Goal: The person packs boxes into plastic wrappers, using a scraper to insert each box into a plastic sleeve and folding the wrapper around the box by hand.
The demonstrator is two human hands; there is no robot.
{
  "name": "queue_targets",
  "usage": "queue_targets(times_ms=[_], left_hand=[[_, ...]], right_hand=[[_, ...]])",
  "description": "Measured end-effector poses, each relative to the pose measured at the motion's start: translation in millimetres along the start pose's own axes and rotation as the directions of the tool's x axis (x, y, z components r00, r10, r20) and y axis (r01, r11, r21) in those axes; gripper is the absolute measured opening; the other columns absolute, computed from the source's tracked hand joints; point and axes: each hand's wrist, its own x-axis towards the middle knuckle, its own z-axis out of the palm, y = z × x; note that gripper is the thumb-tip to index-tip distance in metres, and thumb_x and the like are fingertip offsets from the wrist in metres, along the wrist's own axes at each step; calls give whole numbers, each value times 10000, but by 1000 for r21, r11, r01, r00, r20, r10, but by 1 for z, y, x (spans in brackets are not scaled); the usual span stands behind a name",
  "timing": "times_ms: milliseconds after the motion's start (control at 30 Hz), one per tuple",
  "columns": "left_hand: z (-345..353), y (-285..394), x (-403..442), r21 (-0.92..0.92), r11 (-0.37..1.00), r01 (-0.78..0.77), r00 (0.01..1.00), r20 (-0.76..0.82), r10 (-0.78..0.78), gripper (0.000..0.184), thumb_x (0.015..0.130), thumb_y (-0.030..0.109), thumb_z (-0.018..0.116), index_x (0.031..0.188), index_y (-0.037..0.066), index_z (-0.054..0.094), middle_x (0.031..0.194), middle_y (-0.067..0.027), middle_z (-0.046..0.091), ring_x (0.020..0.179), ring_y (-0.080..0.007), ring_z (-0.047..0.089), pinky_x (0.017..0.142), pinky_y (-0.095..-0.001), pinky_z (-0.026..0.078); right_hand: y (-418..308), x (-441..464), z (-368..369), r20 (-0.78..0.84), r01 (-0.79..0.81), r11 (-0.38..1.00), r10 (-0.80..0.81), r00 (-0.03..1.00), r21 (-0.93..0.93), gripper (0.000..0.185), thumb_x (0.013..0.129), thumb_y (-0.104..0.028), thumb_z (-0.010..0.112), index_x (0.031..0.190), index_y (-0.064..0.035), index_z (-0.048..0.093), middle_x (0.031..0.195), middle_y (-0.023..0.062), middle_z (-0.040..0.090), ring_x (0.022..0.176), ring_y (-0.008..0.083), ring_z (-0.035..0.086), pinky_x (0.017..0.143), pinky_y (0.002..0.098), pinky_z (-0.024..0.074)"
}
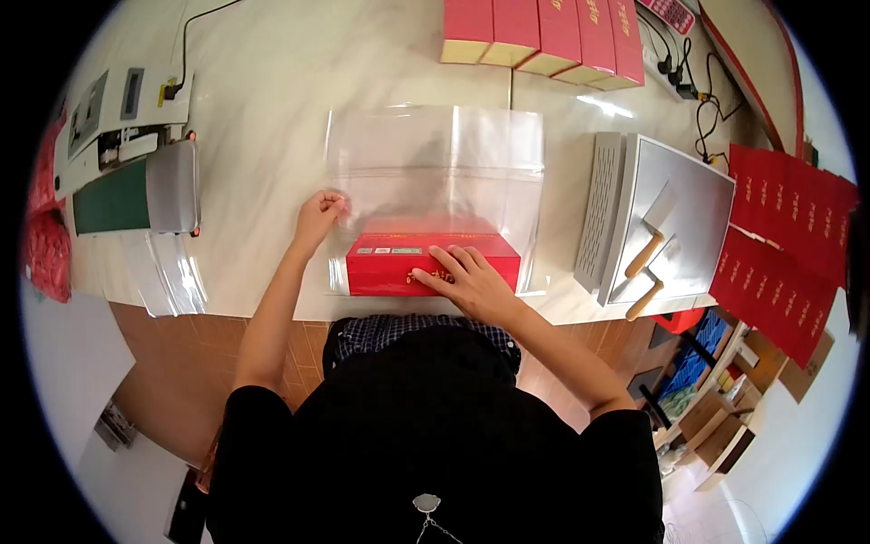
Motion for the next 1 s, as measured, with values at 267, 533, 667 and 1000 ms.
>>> queue_targets(times_ms=[267,533,667,1000], left_hand=[[16,66,49,-102,993,-54,997,42,58,283,942,279,638,1053,19,646,883,-43,685,804,-112,647,715,-250,509],[72,151,93,483,803,-349,834,551,32,281,908,298,664,986,31,707,919,-67,712,857,-140,669,782,-283,519],[92,129,82,506,528,-682,702,655,279,204,890,265,661,985,96,726,956,-69,728,828,-229,690,725,-351,533],[68,128,-35,611,177,-772,577,556,598,282,873,167,594,1136,197,692,1027,-48,710,811,-268,682,652,-383,544]], right_hand=[[1,-6,6,-24,3,1000,-3,1000,5,666,846,-132,599,1473,-236,400,1376,176,461,1147,352,498,1007,452,399],[-2,-5,6,-3,-17,999,17,1000,39,658,841,-103,604,1457,-257,434,1386,168,461,1177,346,491,1013,448,396],[-3,-4,5,-15,-20,999,21,1000,40,664,833,-103,605,1457,-250,433,1376,178,465,1176,342,492,1016,444,392],[-3,1,6,-70,35,997,-40,997,-72,631,843,-111,575,1453,-152,419,1319,191,484,1128,351,499,1001,455,395]])
